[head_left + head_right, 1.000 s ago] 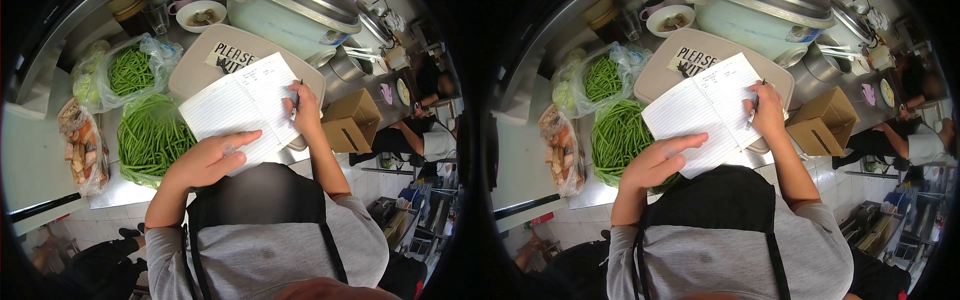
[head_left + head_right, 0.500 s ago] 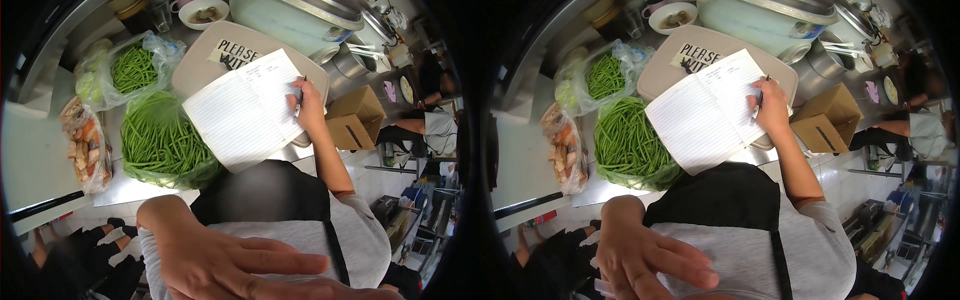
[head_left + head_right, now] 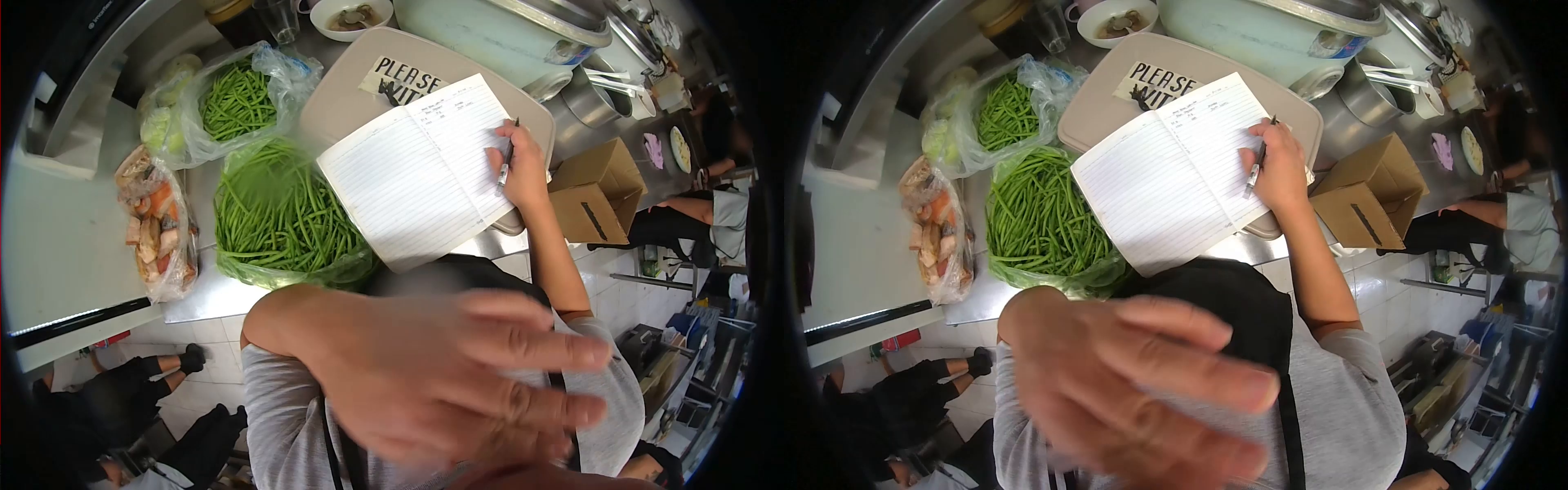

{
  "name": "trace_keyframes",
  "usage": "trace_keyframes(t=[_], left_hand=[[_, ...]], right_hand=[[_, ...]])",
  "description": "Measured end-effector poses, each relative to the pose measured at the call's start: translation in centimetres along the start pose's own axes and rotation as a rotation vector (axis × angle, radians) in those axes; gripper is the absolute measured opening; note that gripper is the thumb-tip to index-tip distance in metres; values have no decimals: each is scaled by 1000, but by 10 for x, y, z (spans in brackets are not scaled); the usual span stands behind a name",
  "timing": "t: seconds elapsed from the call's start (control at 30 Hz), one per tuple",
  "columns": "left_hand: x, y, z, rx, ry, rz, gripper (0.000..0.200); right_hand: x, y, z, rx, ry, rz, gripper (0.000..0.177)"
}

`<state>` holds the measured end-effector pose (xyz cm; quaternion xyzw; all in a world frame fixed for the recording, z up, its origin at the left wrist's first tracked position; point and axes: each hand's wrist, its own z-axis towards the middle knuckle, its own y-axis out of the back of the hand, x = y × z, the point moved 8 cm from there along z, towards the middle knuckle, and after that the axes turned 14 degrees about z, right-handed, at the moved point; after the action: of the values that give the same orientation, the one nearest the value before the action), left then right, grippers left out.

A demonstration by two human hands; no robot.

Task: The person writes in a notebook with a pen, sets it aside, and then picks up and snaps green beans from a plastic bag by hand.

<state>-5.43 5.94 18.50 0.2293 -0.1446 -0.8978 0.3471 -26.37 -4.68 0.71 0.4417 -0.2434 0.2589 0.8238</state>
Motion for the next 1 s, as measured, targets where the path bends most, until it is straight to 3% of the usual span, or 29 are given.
trace_keyframes(t=[0.07,0.1,0.17,0.2,0.23,0.3,0.4,0.5,0.7,0.9,1.0], left_hand=[[32,-4,-7,216,88,248,36],[58,7,-5,281,236,162,35],[113,38,-44,69,665,387,34],[145,54,-79,-86,956,358,32],[165,72,-100,-219,1127,426,26],[192,99,-136,-307,1229,631,21],[211,110,-159,-284,1285,813,24],[233,107,-174,-198,1381,762,23],[261,101,-162,-188,1228,799,27],[271,88,-157,33,1090,1086,28],[271,91,-162,-51,1078,993,26]], right_hand=[[0,-2,0,-6,-26,28,28],[0,-2,-2,-13,-44,56,28],[0,-1,0,-10,-48,70,28],[0,0,1,4,-43,58,28],[0,0,2,14,-35,45,28],[1,1,4,24,-21,23,29],[2,1,2,24,-41,11,30],[-2,0,2,51,-83,40,30],[-5,-1,0,51,-93,-5,31],[-6,-1,1,65,-114,19,32],[-7,-1,1,67,-116,32,32]])
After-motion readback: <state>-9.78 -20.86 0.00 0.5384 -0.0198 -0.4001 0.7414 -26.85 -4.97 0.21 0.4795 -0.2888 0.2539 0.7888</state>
